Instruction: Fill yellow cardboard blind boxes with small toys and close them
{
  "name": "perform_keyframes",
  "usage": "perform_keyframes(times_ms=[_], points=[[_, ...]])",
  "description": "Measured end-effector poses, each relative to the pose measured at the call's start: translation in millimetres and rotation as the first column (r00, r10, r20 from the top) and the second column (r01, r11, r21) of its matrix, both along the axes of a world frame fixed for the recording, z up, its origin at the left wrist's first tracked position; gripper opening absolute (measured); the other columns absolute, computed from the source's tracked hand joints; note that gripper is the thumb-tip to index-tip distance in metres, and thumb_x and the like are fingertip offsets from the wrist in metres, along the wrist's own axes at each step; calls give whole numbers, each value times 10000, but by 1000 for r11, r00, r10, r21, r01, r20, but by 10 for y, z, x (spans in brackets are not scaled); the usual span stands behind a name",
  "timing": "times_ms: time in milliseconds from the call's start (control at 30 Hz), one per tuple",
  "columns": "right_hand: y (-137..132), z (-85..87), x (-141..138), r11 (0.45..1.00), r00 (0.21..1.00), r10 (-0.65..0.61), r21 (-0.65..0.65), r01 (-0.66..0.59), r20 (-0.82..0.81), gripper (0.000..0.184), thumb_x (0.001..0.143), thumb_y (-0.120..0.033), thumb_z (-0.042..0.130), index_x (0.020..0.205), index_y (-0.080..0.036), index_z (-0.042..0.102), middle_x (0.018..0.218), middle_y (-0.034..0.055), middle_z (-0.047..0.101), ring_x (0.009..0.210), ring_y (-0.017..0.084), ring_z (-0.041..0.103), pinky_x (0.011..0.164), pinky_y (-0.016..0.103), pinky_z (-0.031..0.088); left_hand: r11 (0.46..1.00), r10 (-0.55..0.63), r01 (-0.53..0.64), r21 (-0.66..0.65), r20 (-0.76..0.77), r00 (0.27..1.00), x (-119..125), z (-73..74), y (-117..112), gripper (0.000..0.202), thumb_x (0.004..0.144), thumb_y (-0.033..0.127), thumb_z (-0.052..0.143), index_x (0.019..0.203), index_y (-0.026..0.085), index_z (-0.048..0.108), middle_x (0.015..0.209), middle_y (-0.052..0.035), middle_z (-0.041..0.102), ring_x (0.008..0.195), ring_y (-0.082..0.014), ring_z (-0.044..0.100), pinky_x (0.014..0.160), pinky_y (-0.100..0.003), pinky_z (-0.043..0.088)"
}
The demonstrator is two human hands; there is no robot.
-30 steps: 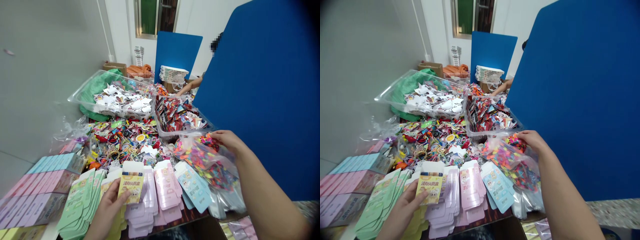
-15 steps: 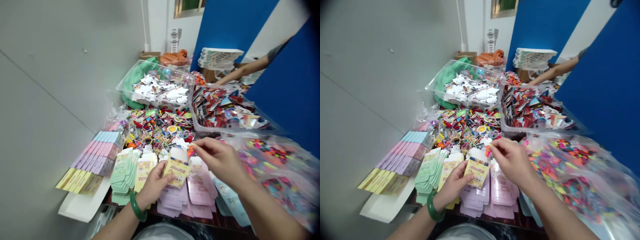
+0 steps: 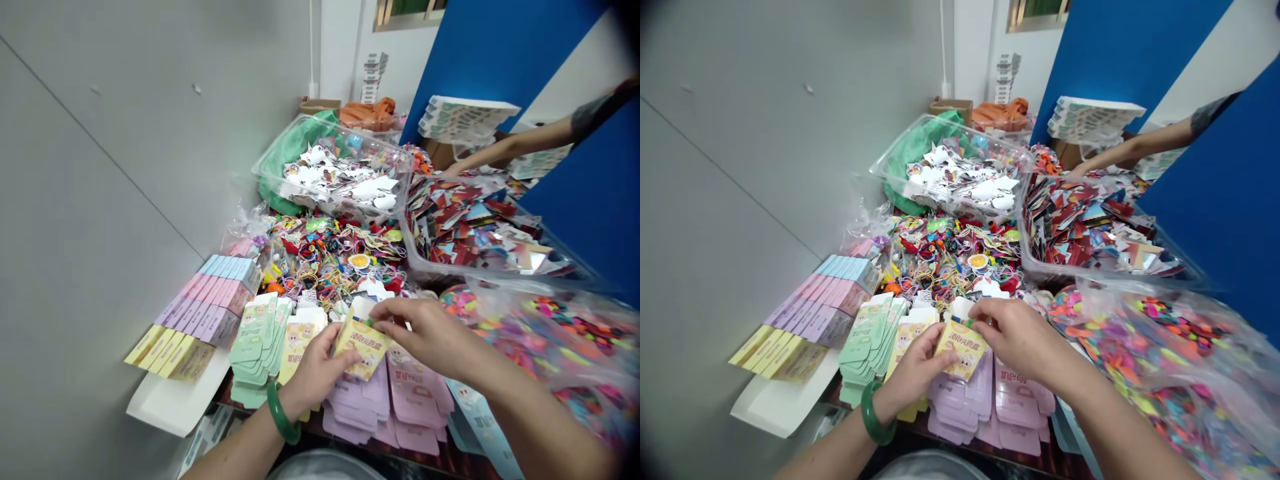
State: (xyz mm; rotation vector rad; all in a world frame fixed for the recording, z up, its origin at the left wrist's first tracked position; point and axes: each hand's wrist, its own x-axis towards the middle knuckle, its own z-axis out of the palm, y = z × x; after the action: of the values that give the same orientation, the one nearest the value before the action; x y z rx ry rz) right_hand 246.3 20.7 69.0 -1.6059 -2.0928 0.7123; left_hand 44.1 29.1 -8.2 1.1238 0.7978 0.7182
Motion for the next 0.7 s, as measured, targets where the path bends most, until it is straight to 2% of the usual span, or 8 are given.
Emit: perform_keyframes(times_ms=[67, 100, 200, 300, 367, 467, 567, 700], points=[[8, 11, 32, 999, 995, 36, 24, -34, -91, 214, 887, -271, 510, 893, -235, 721, 865, 9, 742, 770, 168, 664, 693, 277, 466, 1000, 10, -10, 14, -13, 1000, -7, -4, 8, 352, 770, 243, 727, 1100, 185, 618, 1031, -39, 686, 951, -195, 630, 828, -296, 503], [18, 8, 65, 999, 990, 17, 49, -11, -138, 223, 886, -298, 514, 887, -232, 727, 869, 13, 745, 772, 168, 665, 695, 273, 472, 1000, 16, -16, 20, -13, 1000, -14, -2, 12, 353, 768, 244, 728, 1099, 186, 619, 1041, -42, 690, 965, -200, 631, 839, -299, 504], [122, -51, 220, 970, 959, -190, 113, 217, -212, 243, 858, -366, 545, 855, -215, 736, 818, 29, 746, 710, 180, 656, 631, 272, 471, 997, 79, -79, 7, 18, 997, -47, 31, 24, 364, 769, 278, 733, 1098, 180, 612, 1096, -63, 700, 989, -215, 646, 851, -316, 520], [380, -208, 363, 926, 929, -365, 74, 369, -62, 220, 836, -348, 568, 823, -212, 739, 758, 22, 739, 670, 183, 648, 596, 269, 446, 980, 197, -196, -32, 53, 979, -106, 82, 44, 383, 752, 317, 753, 1074, 170, 605, 1096, -79, 714, 967, -218, 670, 833, -319, 540], [616, -343, 390, 912, 907, -410, 17, 411, 91, 203, 835, -315, 572, 802, -205, 740, 740, 22, 735, 676, 179, 652, 606, 260, 436, 967, 250, -248, -57, 47, 967, -153, 106, 57, 387, 751, 324, 758, 1073, 174, 605, 1089, -78, 722, 957, -214, 681, 828, -319, 550], [965, -506, 324, 885, 865, -456, 1, 466, 207, 228, 842, -258, 536, 814, -171, 745, 772, 72, 737, 715, 201, 658, 622, 269, 421, 956, 287, -286, -69, 10, 958, -223, 125, 71, 385, 761, 323, 752, 1088, 181, 606, 1094, -74, 726, 950, -210, 689, 813, -318, 563], [1191, -563, 217, 891, 856, -438, 10, 453, 275, 235, 822, -206, 513, 833, -149, 741, 847, 127, 735, 786, 234, 656, 635, 287, 394, 944, 327, -328, -43, -18, 945, -300, 143, 83, 406, 758, 325, 756, 1107, 185, 604, 1105, -72, 725, 953, -208, 691, 808, -311, 566], [1219, -574, 172, 946, 901, -289, -49, 321, 322, 176, 793, -220, 544, 795, -185, 717, 853, 88, 727, 786, 204, 637, 614, 271, 357, 928, 373, -373, -8, -41, 927, -434, 166, 115, 419, 761, 333, 756, 1121, 188, 599, 1126, -73, 722, 989, -220, 691, 845, -324, 562]])
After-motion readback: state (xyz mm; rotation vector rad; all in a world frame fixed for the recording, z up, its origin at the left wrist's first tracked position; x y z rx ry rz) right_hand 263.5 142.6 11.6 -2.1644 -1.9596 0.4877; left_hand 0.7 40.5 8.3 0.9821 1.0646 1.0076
